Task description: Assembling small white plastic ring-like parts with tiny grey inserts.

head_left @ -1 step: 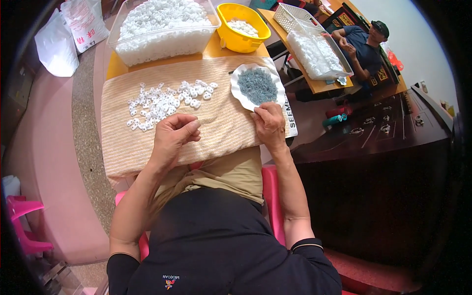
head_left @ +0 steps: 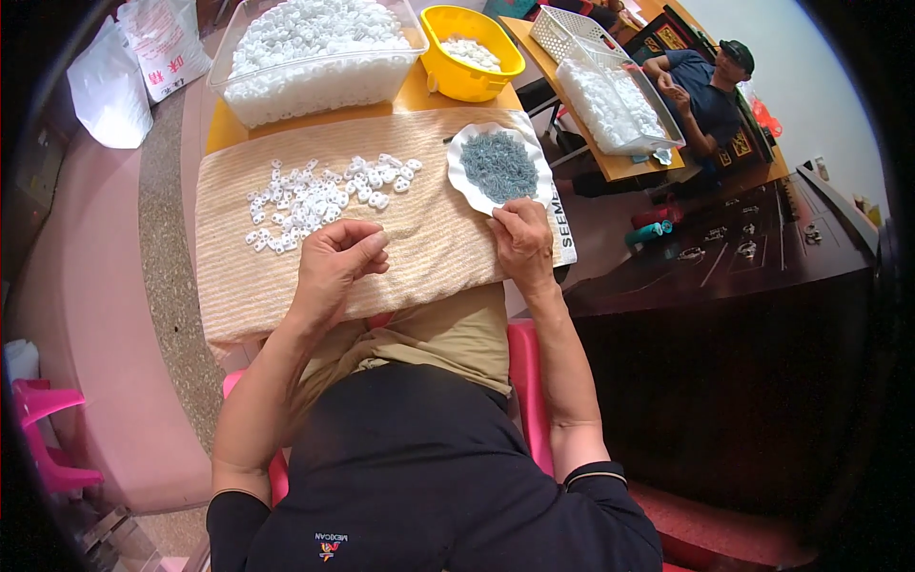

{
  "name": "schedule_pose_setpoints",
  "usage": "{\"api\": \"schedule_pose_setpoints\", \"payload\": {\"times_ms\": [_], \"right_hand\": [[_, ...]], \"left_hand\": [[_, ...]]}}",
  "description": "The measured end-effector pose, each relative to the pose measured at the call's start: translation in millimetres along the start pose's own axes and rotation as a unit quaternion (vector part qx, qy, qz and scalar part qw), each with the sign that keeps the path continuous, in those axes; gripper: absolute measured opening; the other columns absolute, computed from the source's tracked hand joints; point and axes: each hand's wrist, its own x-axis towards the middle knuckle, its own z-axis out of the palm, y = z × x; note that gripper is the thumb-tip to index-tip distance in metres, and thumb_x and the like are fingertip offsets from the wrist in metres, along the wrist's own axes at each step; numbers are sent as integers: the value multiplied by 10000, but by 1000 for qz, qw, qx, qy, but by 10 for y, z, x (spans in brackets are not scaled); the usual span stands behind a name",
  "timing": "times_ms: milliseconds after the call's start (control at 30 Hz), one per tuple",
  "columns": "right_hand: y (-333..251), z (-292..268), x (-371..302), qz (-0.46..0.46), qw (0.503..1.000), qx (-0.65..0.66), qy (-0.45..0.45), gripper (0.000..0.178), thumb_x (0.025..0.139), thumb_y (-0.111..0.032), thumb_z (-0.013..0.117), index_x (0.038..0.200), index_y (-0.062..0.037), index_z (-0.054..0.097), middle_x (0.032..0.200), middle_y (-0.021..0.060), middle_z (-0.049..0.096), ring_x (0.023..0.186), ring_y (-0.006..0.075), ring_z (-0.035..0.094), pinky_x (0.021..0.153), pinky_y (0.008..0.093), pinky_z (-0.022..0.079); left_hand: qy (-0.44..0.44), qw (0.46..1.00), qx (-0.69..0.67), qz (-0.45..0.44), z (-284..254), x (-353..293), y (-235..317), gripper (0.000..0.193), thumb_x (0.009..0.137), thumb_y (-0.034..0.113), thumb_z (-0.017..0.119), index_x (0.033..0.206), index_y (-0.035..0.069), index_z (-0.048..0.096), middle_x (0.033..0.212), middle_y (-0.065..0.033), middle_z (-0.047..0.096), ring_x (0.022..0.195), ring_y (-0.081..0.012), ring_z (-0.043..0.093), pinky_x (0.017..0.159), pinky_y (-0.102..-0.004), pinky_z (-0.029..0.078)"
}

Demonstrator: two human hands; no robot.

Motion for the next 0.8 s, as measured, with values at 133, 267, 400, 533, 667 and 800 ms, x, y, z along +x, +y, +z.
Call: {"api": "schedule_pose_setpoints", "payload": {"times_ms": [133, 267, 400, 533, 667, 800], "right_hand": [[6, -30, -27, -16, 1000, -15, -10, 153, 747, 6, 704, 897, -7, 675, 866, 98, 615, 853, 291, 587, 735, 376, 481], [49, -37, -48, -43, 999, -24, -7, 172, 761, 6, 699, 931, -10, 683, 883, 101, 623, 842, 300, 601, 786, 382, 499], [69, -33, -78, -20, 1000, 20, -3, 222, 738, -14, 737, 953, -4, 683, 951, 113, 641, 866, 298, 620, 827, 387, 510], [22, -112, -111, 72, 995, 72, 15, 273, 709, -37, 775, 963, 2, 683, 979, 123, 647, 881, 293, 626, 823, 387, 508], [54, -233, -137, 61, 996, 59, 23, 295, 702, -82, 787, 965, -1, 680, 999, 140, 633, 937, 296, 595, 804, 364, 495], [72, -304, -185, 70, 997, 42, 17, 288, 706, -101, 789, 951, 4, 681, 998, 132, 631, 936, 299, 588, 807, 371, 488]], "left_hand": [[8, 1000, -13, -1, 6, -5, 16, 130, 864, 89, 699, 952, 2, 660, 802, -44, 655, 697, -108, 628, 666, -248, 558], [15, 1000, -20, -2, 5, -15, 24, 124, 866, 88, 697, 949, 3, 660, 800, -38, 646, 705, -107, 623, 661, -249, 556], [17, 1000, -22, 0, 2, -17, 25, 121, 866, 90, 697, 945, 5, 661, 797, -35, 642, 700, -106, 620, 661, -249, 555], [8, 1000, -13, -7, -21, 2, 22, 142, 873, 87, 684, 985, 12, 639, 825, -38, 647, 713, -109, 620, 673, -252, 552], [9, 1000, -13, -7, -10, 6, 18, 141, 870, 88, 689, 978, 12, 640, 820, -39, 647, 710, -111, 620, 671, -258, 554], [9, 1000, -13, -12, 2, 4, -3, 142, 867, 91, 692, 973, 12, 641, 820, -39, 647, 712, -113, 620, 673, -263, 555]]}}
